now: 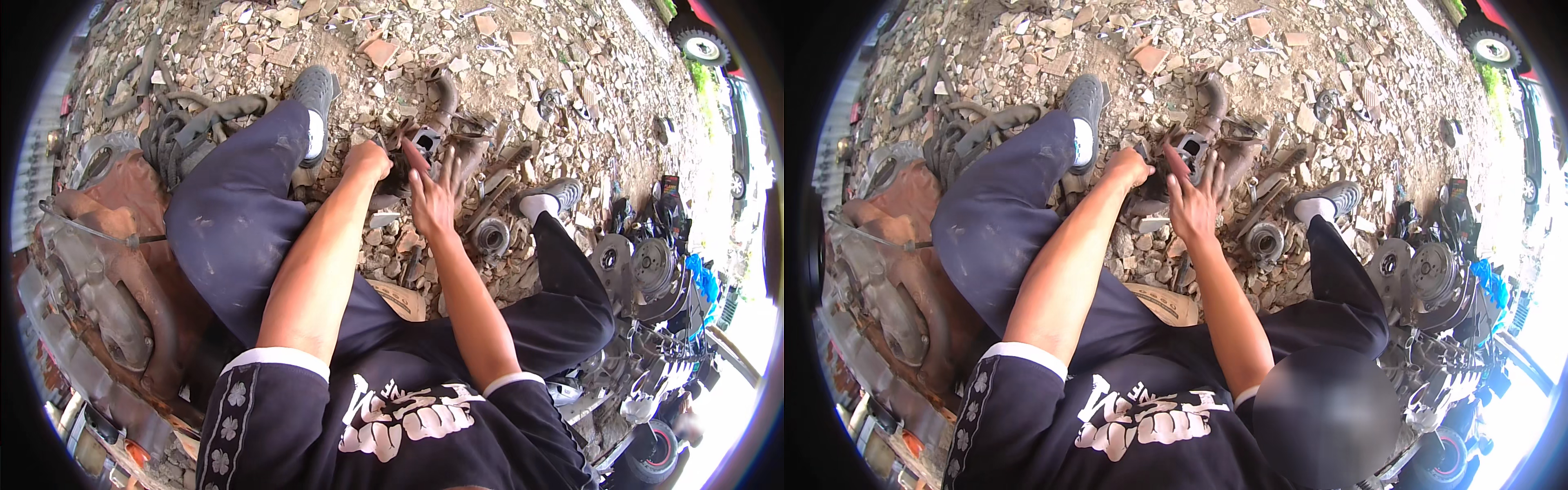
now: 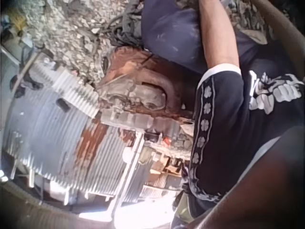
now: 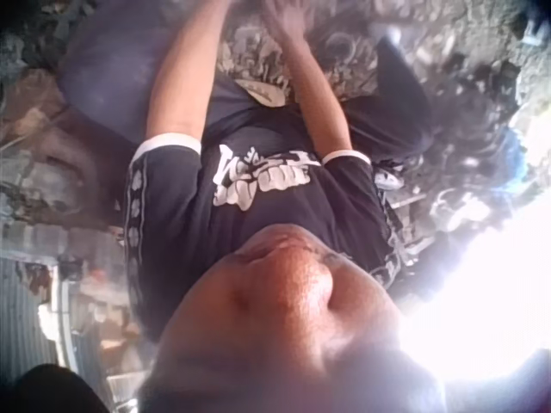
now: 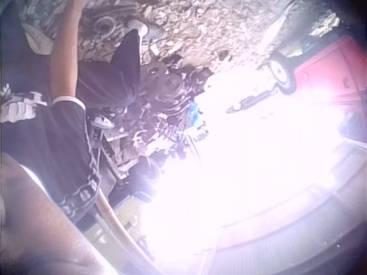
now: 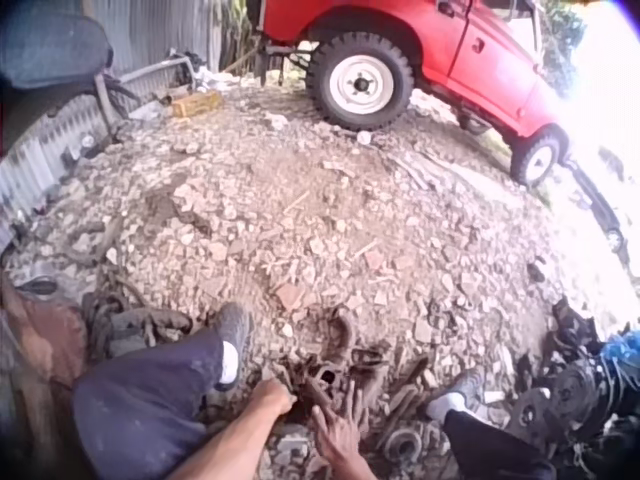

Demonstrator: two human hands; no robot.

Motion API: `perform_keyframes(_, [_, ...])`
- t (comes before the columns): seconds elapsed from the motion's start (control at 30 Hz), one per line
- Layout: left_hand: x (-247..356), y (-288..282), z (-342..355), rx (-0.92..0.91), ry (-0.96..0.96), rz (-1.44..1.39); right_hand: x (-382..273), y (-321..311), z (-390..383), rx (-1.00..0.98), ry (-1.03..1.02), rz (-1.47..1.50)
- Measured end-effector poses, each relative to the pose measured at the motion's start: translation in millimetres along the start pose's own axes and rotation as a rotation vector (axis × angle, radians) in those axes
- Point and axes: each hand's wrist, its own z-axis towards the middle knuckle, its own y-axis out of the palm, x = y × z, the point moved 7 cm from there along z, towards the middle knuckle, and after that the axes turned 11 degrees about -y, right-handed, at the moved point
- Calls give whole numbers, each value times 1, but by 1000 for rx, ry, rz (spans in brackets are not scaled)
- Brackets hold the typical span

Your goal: The person sits on the ground and uses a hammer to strike a metal exhaust manifold, attempting to dislodge debris or break apart a stuck component. They repeatedly hit the manifold and inspect the interior opening between strikes.

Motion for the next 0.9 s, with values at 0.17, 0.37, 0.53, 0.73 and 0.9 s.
perform_keyframes(0.17, [3,3,6,19,55,54,8,-2,3,19,-90,-45])
perform_keyframes(0.37, [3,5,6,14,32,22,-1,9,24,87,-102,-122])
perform_keyframes(0.53, [5,1,0,24,40,52,27,-22,-36,90,-135,-198])
perform_keyframes(0.73, [5,0,-2,49,59,26,54,-57,-43,337,285,608])
perform_keyframes(0.9, [12,-3,-7,22,66,75,74,-63,-38,503,147,1057])
